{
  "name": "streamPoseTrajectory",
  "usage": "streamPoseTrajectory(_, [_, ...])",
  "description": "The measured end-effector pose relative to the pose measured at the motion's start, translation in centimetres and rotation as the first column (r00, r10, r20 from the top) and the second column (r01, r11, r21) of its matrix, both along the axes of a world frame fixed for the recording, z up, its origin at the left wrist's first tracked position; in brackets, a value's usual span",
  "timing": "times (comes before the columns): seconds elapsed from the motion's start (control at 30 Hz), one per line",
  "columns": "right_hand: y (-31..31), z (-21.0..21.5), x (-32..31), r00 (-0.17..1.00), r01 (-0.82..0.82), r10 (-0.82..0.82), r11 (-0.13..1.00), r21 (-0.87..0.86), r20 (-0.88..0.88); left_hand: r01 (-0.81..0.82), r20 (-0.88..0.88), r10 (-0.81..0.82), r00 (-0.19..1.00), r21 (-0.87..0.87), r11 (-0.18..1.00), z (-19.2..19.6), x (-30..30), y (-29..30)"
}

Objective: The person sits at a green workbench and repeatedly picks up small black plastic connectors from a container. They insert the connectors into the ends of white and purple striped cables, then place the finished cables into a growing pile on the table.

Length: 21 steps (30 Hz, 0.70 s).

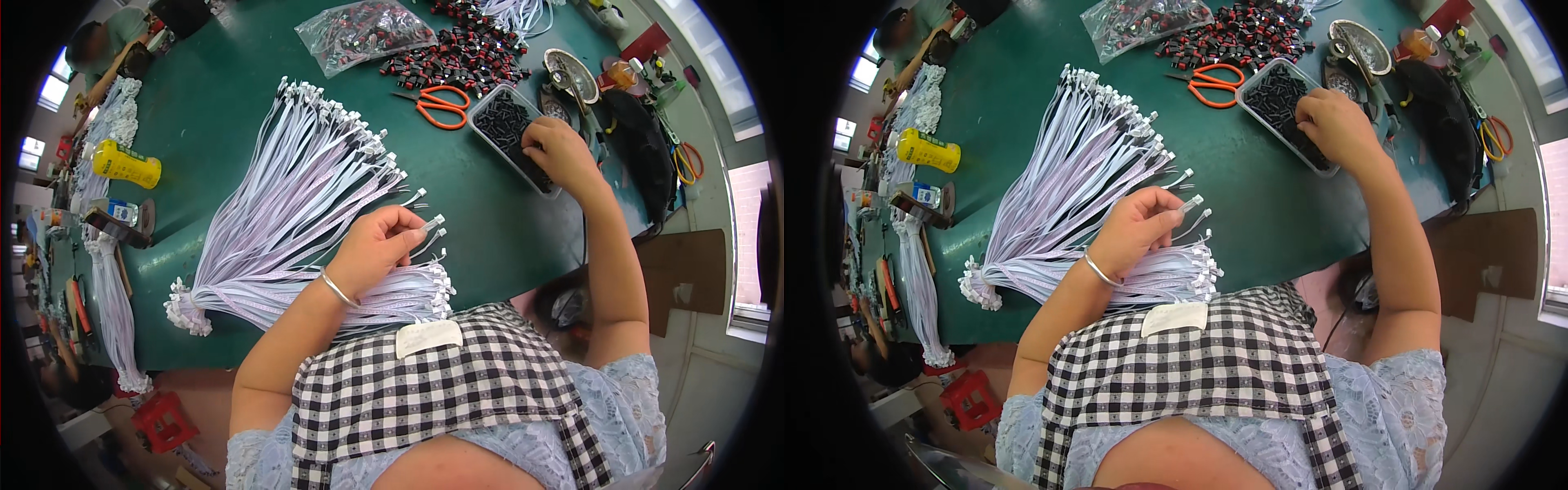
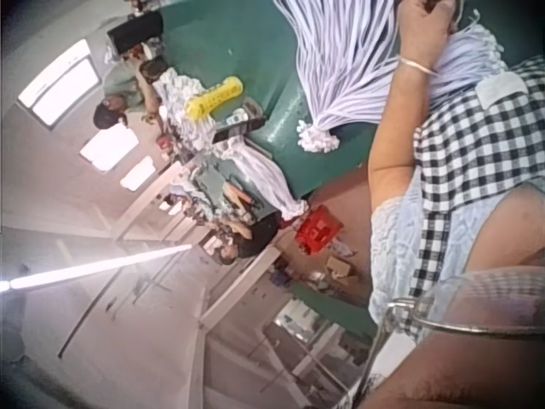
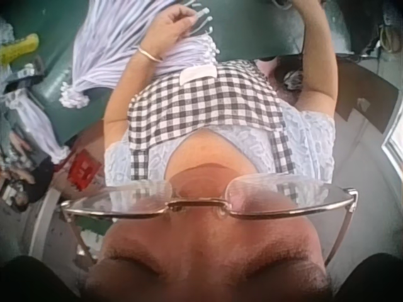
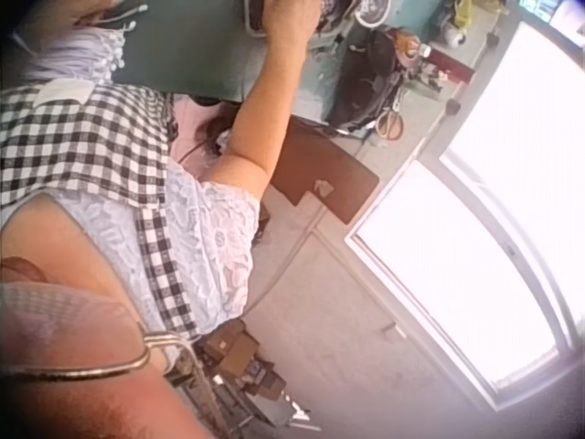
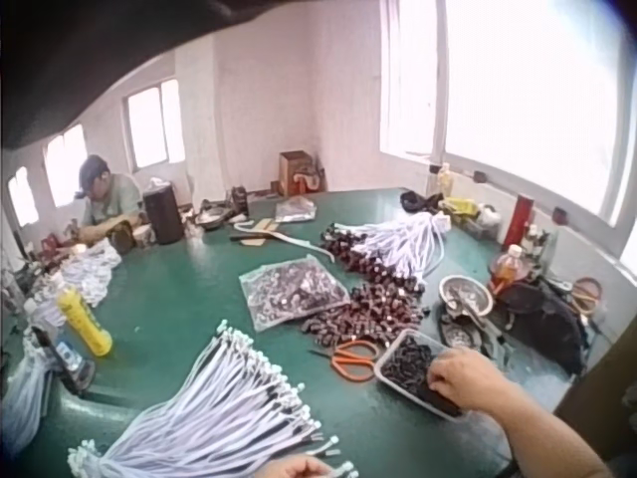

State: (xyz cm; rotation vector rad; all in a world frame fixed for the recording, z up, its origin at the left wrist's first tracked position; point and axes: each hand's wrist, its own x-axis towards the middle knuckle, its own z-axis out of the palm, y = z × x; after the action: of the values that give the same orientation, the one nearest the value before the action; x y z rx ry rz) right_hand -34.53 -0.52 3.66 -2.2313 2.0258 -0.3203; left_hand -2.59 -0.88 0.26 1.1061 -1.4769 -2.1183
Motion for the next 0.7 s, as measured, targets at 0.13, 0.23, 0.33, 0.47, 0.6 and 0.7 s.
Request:
streamPoseTrajectory(0.13, [-0.1, -1.5, 0.6, 0.997, -0.057, 0.062, 0.995, -0.086, 0.049, 0.006, -0.061, -0.004, 0.998, 0.026, 1.000, -0.1, 0.0, -0.1])
streamPoseTrajectory(0.23, [-0.3, -1.8, 0.9, 0.999, 0.032, -0.031, 0.999, -0.039, 0.019, -0.009, -0.098, 0.015, 0.995, 0.061, 0.998, -0.1, 0.1, -0.1])
streamPoseTrajectory(0.33, [-0.2, -1.5, 1.2, 0.997, 0.070, -0.070, 0.997, -0.027, 0.015, -0.015, -0.123, 0.026, 0.992, 0.090, 0.996, -0.1, 0.1, -0.2])
streamPoseTrajectory(0.47, [-0.3, -1.9, 0.4, 0.999, 0.047, -0.047, 0.999, -0.013, -0.023, -0.033, -0.148, 0.051, 0.988, 0.124, 0.992, -0.1, 0.2, -0.2])
streamPoseTrajectory(0.6, [-0.3, -2.2, 0.7, 0.996, 0.021, -0.023, 1.000, -0.022, -0.087, -0.039, -0.164, 0.064, 0.984, 0.152, 0.988, -0.2, 0.3, -0.4])
streamPoseTrajectory(0.7, [-0.5, -1.9, 1.3, 0.994, 0.044, -0.045, 0.999, -0.010, -0.103, -0.038, -0.176, 0.067, 0.982, 0.160, 0.986, -0.3, 0.2, -0.4])
